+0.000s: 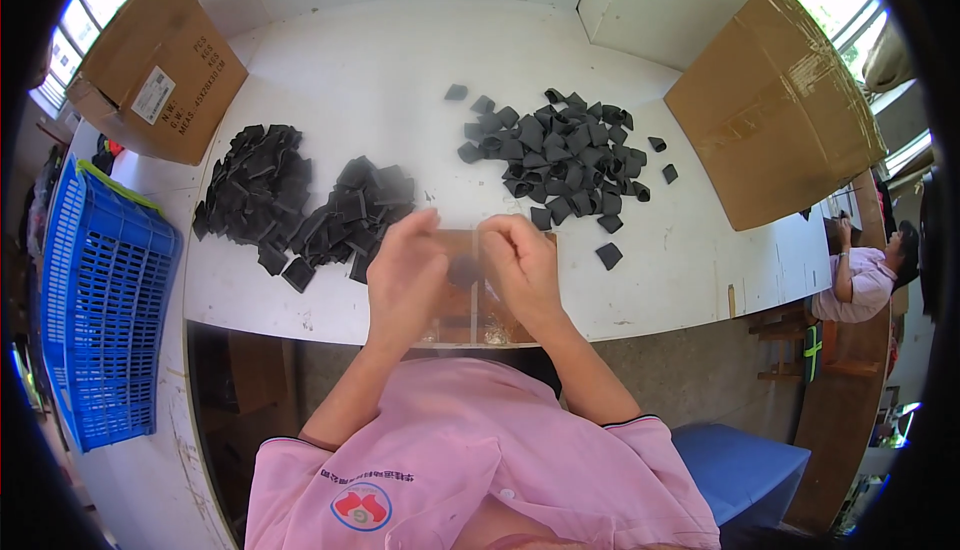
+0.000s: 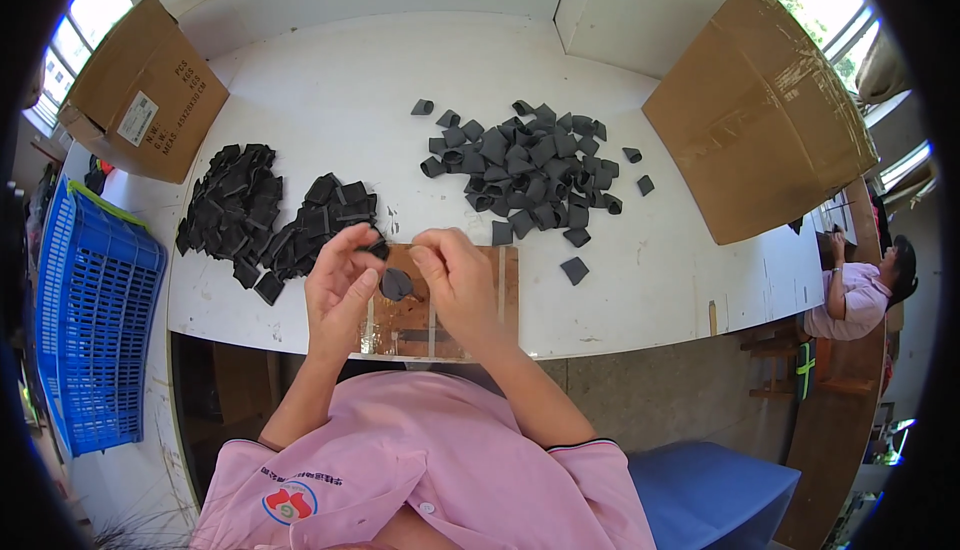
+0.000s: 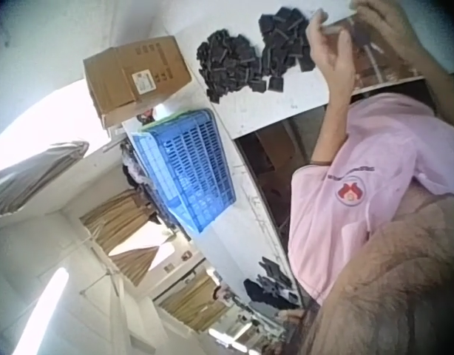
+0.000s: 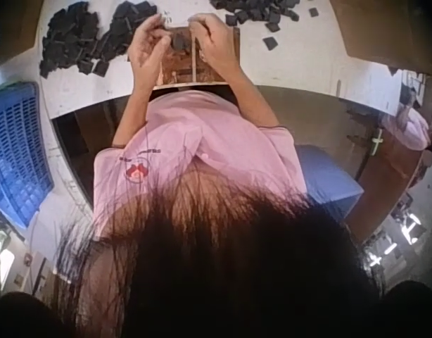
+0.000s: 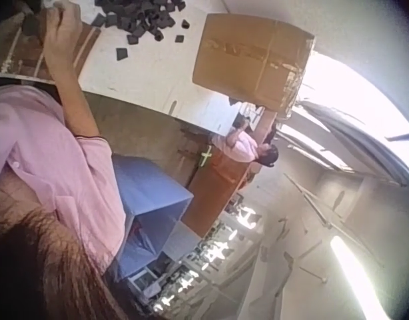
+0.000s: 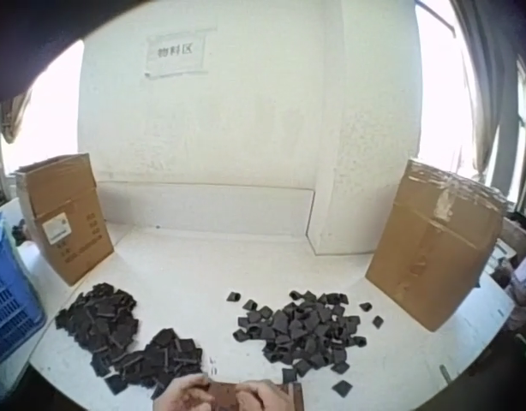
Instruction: Inspecting and sorting small black rubber components at a workbench in a manufacturing environment.
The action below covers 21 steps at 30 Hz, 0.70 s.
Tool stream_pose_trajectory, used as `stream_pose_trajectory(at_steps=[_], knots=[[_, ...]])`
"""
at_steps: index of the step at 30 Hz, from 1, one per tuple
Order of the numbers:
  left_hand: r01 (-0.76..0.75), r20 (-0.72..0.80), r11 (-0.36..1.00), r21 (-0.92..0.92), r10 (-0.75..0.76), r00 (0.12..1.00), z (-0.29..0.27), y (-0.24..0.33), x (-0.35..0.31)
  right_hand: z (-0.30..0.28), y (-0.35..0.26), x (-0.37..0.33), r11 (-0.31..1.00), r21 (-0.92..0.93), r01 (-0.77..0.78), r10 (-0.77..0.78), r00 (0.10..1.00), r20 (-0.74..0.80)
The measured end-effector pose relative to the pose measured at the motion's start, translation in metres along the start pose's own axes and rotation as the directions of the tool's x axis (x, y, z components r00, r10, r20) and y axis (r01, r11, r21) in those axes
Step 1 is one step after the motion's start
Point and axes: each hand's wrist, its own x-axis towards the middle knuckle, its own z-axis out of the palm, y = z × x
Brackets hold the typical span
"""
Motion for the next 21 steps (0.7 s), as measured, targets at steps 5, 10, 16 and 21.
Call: stream_pose_trajectory(at_steps=[5, 10, 16, 21], knots=[[-0.288, 0.277, 0.927, 0.239, 0.220, 0.936, -0.003, 0.011, 0.006, -0.008, -0.024, -0.015, 0.970, -0.109, 0.215, -0.215, 0.977, 0.014], [-0.012, -0.155, 0.949, -0.315, -0.039, 0.987, 0.004, 0.009, -0.002, 0.006, -0.030, -0.011, 0.889, -0.280, 0.362, -0.375, 0.927, 0.005], [-0.016, -0.171, 0.916, -0.402, -0.057, 0.984, 0.000, 0.019, -0.003, 0.002, -0.034, -0.008, 0.875, -0.286, 0.391, -0.416, 0.909, -0.028], [0.015, -0.151, 0.864, -0.504, -0.106, 0.983, 0.010, 0.027, 0.001, -0.007, -0.034, -0.013, 0.994, 0.110, 0.021, -0.013, 0.998, -0.065]])
